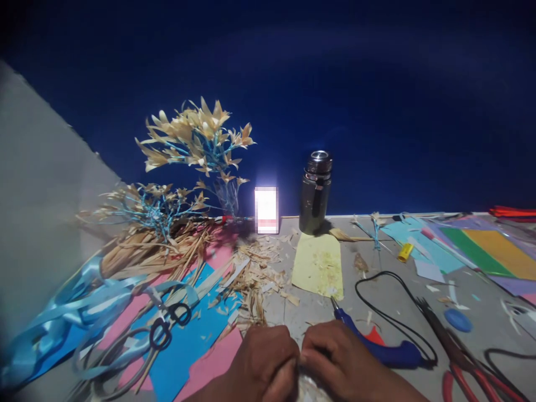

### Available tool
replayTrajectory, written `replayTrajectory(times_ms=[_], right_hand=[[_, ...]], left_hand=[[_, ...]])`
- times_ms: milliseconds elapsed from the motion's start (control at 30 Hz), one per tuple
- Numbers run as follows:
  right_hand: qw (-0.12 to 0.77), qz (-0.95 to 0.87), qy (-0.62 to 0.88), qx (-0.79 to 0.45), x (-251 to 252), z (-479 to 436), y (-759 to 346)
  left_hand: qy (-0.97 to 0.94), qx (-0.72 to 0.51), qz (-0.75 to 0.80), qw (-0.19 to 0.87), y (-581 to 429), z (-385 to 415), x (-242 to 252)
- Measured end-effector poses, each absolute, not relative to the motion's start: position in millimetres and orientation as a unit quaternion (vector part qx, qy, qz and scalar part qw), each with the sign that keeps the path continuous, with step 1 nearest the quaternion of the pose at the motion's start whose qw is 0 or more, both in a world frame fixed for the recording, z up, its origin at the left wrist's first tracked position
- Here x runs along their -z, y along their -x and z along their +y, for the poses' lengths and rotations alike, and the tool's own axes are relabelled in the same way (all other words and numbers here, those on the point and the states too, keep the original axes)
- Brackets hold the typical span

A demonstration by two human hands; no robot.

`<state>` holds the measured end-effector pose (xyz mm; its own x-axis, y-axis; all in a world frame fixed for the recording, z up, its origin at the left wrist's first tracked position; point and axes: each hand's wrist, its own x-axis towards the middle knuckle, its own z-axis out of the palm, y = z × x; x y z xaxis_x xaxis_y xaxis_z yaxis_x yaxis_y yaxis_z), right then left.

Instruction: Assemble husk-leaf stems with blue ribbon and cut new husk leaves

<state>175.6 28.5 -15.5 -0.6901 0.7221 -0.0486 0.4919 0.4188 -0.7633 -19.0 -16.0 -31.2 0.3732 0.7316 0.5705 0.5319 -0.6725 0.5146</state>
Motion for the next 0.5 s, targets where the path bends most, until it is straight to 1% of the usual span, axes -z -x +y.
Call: replayTrajectory(times_ms=[167,300,400,500], right_hand=[[0.173,-0.817,0.339,-0.433,16,29,-178],[0.234,-0.748,0.356,-0.509,12,30,-175],[0.274,-0.689,0.374,-0.557,7,30,-172],[0.292,-0.666,0.367,-0.581,5,31,-171]], left_hand=[[-0.744,-0.432,0.427,0.277,17,-18,23],[-0.667,-0.438,0.441,0.411,18,-19,10],[-0.600,-0.475,0.462,0.449,18,-18,11],[-0.577,-0.490,0.488,0.434,16,-18,20]])
